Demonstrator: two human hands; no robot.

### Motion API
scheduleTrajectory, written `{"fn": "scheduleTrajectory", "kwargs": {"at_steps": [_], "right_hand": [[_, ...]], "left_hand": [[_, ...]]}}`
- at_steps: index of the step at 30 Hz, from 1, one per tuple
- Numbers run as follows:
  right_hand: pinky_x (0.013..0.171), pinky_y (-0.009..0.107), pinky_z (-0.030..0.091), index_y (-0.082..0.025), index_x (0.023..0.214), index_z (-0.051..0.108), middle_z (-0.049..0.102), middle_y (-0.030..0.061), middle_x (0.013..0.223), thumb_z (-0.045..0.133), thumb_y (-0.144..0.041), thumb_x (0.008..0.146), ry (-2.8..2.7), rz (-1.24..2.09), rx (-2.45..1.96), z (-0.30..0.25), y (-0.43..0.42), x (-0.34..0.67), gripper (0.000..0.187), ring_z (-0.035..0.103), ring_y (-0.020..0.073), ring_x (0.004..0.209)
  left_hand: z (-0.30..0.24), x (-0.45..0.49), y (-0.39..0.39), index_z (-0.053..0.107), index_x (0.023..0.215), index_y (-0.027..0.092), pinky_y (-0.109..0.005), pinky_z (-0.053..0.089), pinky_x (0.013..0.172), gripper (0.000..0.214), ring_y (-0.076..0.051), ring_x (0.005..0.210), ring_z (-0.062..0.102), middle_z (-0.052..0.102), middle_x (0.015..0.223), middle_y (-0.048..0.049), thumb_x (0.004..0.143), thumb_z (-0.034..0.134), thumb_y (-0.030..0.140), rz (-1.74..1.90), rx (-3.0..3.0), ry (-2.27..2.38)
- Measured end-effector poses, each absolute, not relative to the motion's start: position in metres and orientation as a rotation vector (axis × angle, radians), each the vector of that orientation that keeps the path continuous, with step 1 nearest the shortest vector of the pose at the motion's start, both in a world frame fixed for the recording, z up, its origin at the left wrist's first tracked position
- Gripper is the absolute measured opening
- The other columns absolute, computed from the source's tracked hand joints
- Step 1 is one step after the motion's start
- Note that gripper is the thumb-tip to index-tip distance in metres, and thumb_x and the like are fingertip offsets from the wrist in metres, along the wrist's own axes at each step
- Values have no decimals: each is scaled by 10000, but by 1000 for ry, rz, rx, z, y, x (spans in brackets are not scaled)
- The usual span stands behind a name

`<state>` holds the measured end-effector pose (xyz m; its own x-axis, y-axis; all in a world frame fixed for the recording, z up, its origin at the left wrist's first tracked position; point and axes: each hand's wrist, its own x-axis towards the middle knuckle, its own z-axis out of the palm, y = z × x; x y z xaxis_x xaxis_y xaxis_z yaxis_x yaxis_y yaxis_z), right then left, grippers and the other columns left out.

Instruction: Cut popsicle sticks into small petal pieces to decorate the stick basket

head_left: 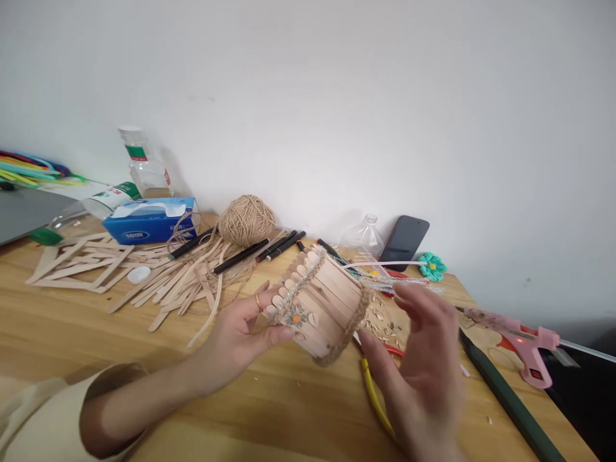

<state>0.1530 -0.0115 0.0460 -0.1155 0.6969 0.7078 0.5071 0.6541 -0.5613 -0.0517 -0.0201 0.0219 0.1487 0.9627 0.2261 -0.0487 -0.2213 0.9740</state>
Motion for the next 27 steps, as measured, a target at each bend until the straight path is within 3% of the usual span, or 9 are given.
{"fn": "scheduleTrajectory", "kwargs": {"at_steps": [3,6,10,13,27], "right_hand": [[1018,564,293,-335,1352,212,276,102,1411,692,-435,732,-1662,828,-931,31,-4,150,790,281,318,1306],[1048,505,294,-331,1366,131,202,98,1473,733,-454,681,-1589,1169,-851,22,1,143,920,238,293,1343],[1049,456,312,-350,1341,143,203,70,1468,731,-289,688,-1565,1202,-861,29,1,138,880,239,255,1346],[1044,466,316,-376,1326,173,178,43,1468,704,-209,682,-1594,1189,-877,33,-1,138,851,256,251,1334],[1025,494,322,-309,1322,202,361,93,1371,672,-231,676,-1606,1281,-852,29,1,139,803,345,280,1284]], "left_hand": [[24,-45,-21,662,928,205,-279,457,838,192,-199,926,624,714,944,-17,741,683,240,1302,1210,884],[27,-40,-24,650,948,211,-260,468,821,228,-180,906,640,723,924,-5,726,699,229,1276,1041,785],[36,-42,-25,655,1001,209,-277,443,878,329,-193,967,626,717,990,-13,678,712,180,1143,996,711],[44,-44,-22,692,967,158,-317,448,865,280,-229,929,635,729,943,-56,695,672,223,1045,1031,719],[48,-32,-19,716,928,119,-303,466,780,308,-232,837,652,743,832,-58,629,652,163,1026,948,906]]}}
